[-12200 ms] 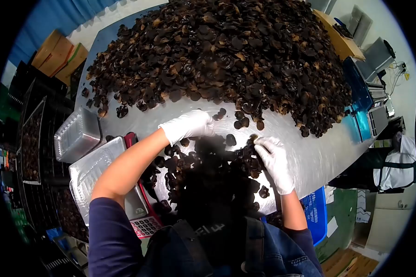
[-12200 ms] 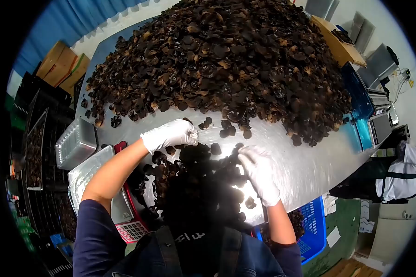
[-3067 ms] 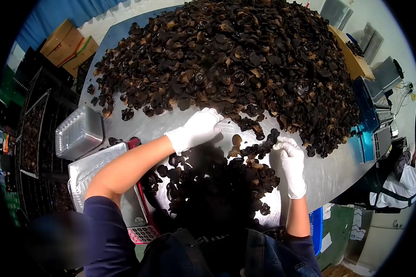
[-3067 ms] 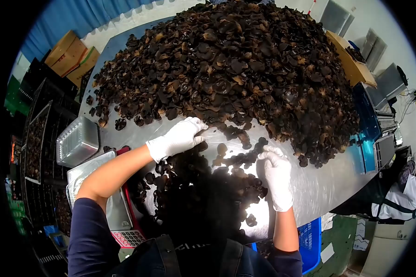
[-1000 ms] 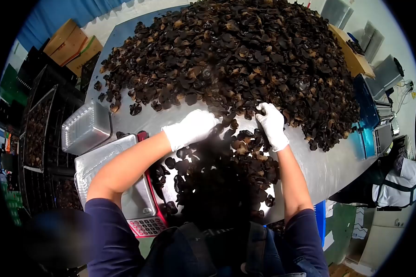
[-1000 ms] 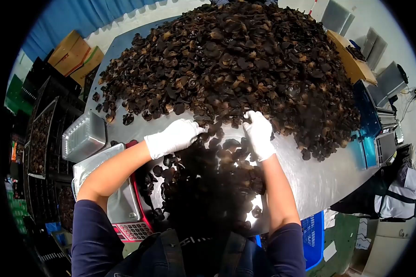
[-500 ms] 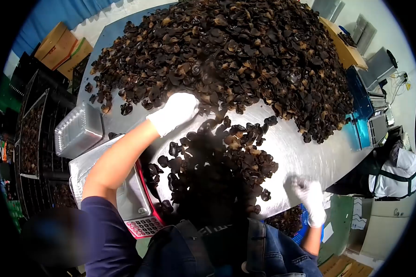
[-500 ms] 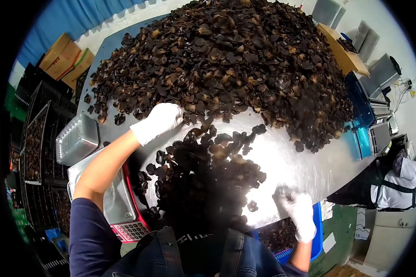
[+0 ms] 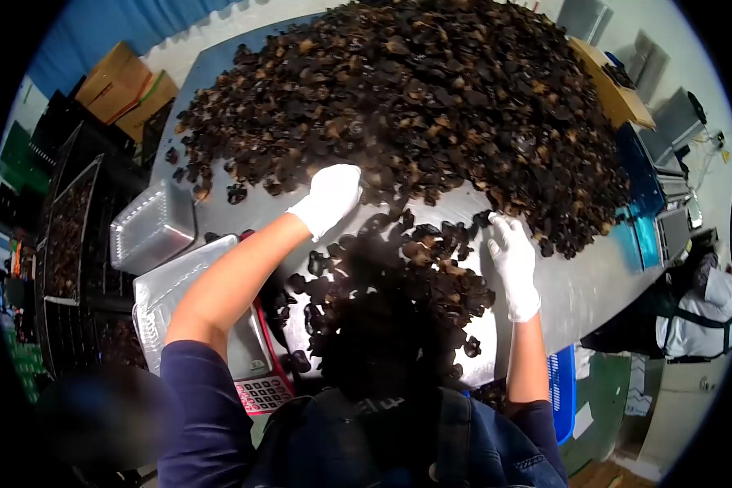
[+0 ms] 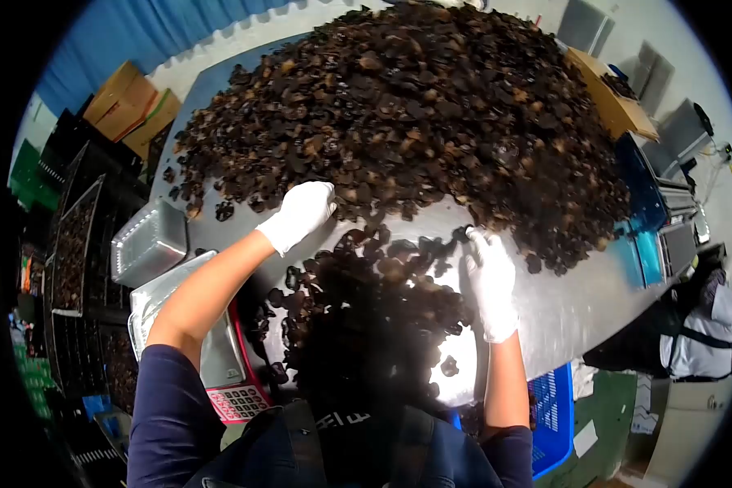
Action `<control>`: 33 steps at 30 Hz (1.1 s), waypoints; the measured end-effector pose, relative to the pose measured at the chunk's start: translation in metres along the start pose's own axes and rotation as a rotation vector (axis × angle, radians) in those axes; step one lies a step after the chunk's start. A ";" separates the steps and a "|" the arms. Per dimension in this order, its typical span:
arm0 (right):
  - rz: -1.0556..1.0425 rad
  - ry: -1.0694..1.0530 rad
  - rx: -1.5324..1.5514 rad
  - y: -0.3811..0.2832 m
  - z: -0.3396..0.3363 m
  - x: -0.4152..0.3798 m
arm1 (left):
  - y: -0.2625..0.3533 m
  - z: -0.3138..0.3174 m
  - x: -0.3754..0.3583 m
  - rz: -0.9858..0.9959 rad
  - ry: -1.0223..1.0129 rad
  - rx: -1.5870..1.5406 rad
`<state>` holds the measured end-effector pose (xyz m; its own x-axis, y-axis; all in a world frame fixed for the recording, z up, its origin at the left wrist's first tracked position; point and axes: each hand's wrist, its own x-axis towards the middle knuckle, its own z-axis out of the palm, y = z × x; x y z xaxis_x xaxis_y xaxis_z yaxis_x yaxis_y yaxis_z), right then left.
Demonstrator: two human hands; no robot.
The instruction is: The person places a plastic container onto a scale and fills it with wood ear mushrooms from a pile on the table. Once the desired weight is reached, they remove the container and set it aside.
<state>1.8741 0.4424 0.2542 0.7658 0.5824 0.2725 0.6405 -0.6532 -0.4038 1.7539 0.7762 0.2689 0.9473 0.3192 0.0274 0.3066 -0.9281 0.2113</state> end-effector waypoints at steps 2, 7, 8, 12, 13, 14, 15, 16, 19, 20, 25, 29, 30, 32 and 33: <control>-0.113 0.073 -0.004 0.003 0.017 0.019 | -0.013 -0.004 0.000 -0.013 0.022 0.012; -0.141 0.059 -0.003 0.016 0.031 0.012 | -0.026 -0.005 -0.012 0.092 0.126 -0.104; -0.029 -0.008 0.012 0.013 0.026 0.005 | -0.026 0.000 -0.011 0.169 0.168 -0.180; 0.096 -0.092 0.080 0.012 0.008 -0.024 | -0.010 0.014 -0.005 0.182 0.103 -0.231; 0.097 -0.105 0.110 0.008 0.001 -0.029 | -0.004 0.017 -0.005 0.165 0.080 -0.219; 0.094 -0.103 0.108 0.008 -0.003 -0.032 | 0.003 0.016 -0.001 0.085 -0.020 -0.186; 0.091 -0.115 0.133 0.007 -0.007 -0.033 | 0.002 0.024 -0.001 0.127 0.034 -0.175; 0.089 -0.127 0.160 0.007 -0.011 -0.032 | 0.002 0.026 0.003 0.105 0.013 -0.147; 0.149 -0.073 0.128 -0.014 -0.015 -0.011 | -0.004 0.024 0.010 0.059 -0.023 -0.134; 0.125 -0.082 0.260 -0.021 -0.009 0.003 | -0.006 0.023 0.011 0.042 -0.046 -0.151; 0.348 -0.334 1.062 -0.078 0.041 0.085 | -0.017 0.013 -0.006 0.061 0.088 -0.125; 0.957 -0.534 1.670 -0.096 0.095 0.145 | -0.026 0.008 -0.023 0.056 -0.149 -0.033; 0.902 -0.539 1.789 -0.100 0.103 0.146 | -0.026 0.005 -0.035 0.061 -0.156 -0.126; 0.858 -0.496 1.846 -0.102 0.113 0.146 | -0.018 -0.014 -0.042 0.003 -0.326 -0.074; 0.870 -0.482 1.870 -0.102 0.116 0.144 | -0.019 -0.016 -0.043 0.001 -0.325 -0.076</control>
<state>1.9126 0.6488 0.2337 0.4951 0.7187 -0.4882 -0.8206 0.2022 -0.5345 1.7060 0.7837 0.2796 0.9312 0.2293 -0.2833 0.3098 -0.9073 0.2843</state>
